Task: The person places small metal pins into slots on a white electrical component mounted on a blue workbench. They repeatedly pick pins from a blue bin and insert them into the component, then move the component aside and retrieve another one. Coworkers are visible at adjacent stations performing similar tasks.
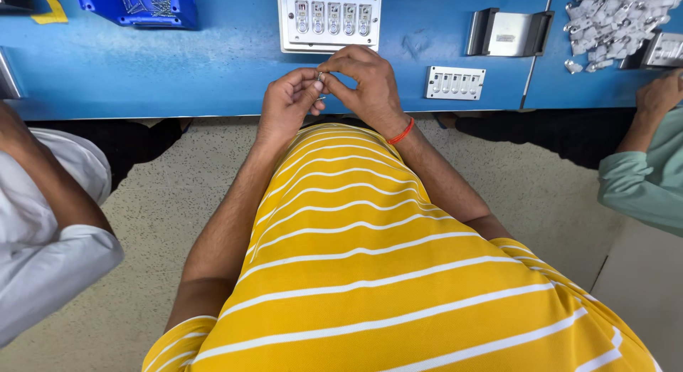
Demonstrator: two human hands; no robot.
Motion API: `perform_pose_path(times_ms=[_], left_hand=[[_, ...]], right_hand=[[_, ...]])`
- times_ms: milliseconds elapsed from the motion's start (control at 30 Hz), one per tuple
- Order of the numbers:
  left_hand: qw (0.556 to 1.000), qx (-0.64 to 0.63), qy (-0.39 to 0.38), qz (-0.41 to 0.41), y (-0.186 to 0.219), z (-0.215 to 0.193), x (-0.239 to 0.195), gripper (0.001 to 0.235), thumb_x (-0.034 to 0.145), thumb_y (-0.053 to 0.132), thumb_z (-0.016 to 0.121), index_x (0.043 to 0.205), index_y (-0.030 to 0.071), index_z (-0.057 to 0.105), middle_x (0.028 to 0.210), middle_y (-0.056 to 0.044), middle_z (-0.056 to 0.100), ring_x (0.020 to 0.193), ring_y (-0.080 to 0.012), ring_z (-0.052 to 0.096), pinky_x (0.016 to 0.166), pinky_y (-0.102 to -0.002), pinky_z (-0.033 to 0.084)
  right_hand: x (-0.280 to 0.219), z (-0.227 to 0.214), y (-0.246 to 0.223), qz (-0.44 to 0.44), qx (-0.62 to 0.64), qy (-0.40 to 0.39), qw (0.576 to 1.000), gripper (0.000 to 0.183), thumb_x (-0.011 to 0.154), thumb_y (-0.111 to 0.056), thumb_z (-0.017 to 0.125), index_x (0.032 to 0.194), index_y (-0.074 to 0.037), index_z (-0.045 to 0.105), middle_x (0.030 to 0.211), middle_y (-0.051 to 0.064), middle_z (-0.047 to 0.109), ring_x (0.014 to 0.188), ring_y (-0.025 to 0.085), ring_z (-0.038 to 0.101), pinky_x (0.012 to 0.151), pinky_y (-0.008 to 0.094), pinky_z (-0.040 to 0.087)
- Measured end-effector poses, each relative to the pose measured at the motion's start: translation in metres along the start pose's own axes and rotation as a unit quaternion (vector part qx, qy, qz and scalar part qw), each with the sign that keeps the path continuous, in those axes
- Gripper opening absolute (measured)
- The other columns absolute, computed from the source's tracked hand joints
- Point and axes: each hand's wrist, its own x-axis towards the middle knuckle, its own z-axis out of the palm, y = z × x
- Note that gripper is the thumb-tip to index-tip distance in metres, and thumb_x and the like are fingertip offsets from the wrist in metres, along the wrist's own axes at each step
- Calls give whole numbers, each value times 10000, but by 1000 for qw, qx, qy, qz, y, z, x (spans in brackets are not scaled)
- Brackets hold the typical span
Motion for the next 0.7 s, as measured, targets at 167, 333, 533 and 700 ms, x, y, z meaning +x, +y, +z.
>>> perform_pose_path(times_ms=[167, 333, 533, 700], left_hand=[[994, -103, -24, -2, -9, -5, 5, 184, 1062, 83, 600, 1201, -22, 660, 969, -64, 739, 713, -75, 648, 618, -206, 535], [981, -181, -30, -58, -14, -10, 6, 186, 1039, 85, 638, 1188, -26, 648, 939, -86, 740, 690, -86, 644, 597, -210, 522], [982, -173, -30, -75, -9, -13, 4, 183, 1035, 93, 638, 1177, -22, 646, 902, -84, 738, 677, -80, 638, 590, -209, 528], [987, -153, -23, -35, -9, -13, 6, 175, 1034, 88, 625, 1166, -27, 633, 903, -78, 740, 684, -79, 642, 595, -220, 548]], right_hand=[[-1, 7, -2, -51, -84, 5, 995, 144, 900, -87, 835, 1039, -85, 796, 976, 26, 727, 915, 208, 683, 810, 360, 539], [-4, 11, -9, -46, -92, 9, 995, 118, 897, -97, 840, 1007, -90, 798, 967, 21, 726, 912, 205, 674, 814, 360, 527], [3, 12, -14, -11, -90, -16, 996, 110, 890, -94, 837, 996, -96, 809, 956, 17, 729, 908, 203, 678, 805, 362, 535], [5, 9, -22, -25, -107, -42, 993, 160, 904, -69, 812, 1063, -79, 798, 991, 34, 724, 934, 231, 682, 813, 362, 547]])
